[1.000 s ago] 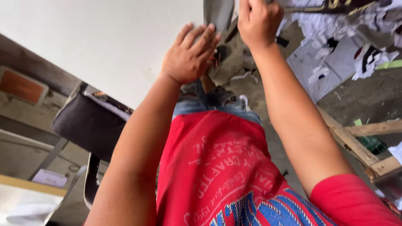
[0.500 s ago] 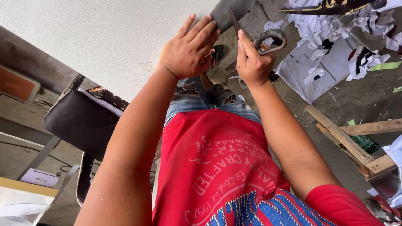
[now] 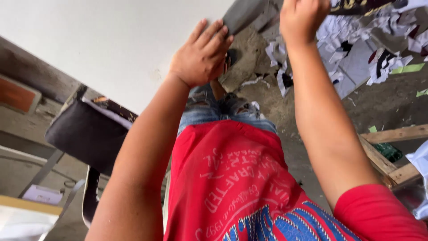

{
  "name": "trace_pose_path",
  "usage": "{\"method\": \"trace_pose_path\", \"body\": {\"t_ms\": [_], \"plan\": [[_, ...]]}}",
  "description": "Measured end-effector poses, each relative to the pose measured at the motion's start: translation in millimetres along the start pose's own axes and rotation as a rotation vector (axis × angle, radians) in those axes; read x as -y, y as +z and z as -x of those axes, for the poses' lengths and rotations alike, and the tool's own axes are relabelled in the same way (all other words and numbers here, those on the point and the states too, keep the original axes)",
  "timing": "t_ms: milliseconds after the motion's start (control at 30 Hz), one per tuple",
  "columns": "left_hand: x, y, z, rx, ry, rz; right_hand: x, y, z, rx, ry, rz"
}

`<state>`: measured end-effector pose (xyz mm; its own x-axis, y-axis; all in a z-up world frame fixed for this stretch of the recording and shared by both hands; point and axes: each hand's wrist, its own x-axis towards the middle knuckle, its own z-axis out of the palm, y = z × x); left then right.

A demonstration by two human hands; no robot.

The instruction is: The person cuts a large piece of black fabric on a table using shears. They then move to a sewing machine table to trim the edges of a smaller fabric piece. Finally, the person applies oil to the pivot point of the shears.

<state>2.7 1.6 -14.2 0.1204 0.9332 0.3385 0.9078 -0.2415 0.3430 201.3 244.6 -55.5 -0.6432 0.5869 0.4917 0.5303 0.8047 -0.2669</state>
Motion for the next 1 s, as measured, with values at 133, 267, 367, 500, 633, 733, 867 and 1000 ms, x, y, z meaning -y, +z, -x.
{"method": "trace_pose_path", "body": {"t_ms": [133,267,367,500,633,733,867,1000], "plan": [[2.0,-1.4,6.2,0.054,-0.003,0.012,74.0,-63.2,12.8,0.121,-0.078,-0.063],[5.6,-1.2,1.6,0.072,0.001,0.008,100.6,-54.1,50.0,0.173,-0.078,-0.124],[4.6,4.2,3.5,0.065,-0.01,0.04,90.5,-34.0,34.8,0.167,-0.124,-0.18],[-0.1,1.4,8.1,0.056,0.003,0.077,33.3,-3.9,13.7,0.165,-0.015,0.062],[-5.8,0.2,9.5,0.119,-0.026,0.043,88.5,-70.1,-3.5,0.077,-0.091,-0.091],[0.5,-1.7,5.7,0.079,0.02,0.033,97.2,-71.6,45.3,0.163,-0.138,-0.191],[9.6,0.6,1.0,0.084,0.011,0.045,91.8,-34.5,25.6,0.157,-0.158,-0.103],[-5.0,-1.6,7.6,0.032,0.02,0.093,92.6,-26.8,11.7,0.2,-0.065,-0.069]]}}
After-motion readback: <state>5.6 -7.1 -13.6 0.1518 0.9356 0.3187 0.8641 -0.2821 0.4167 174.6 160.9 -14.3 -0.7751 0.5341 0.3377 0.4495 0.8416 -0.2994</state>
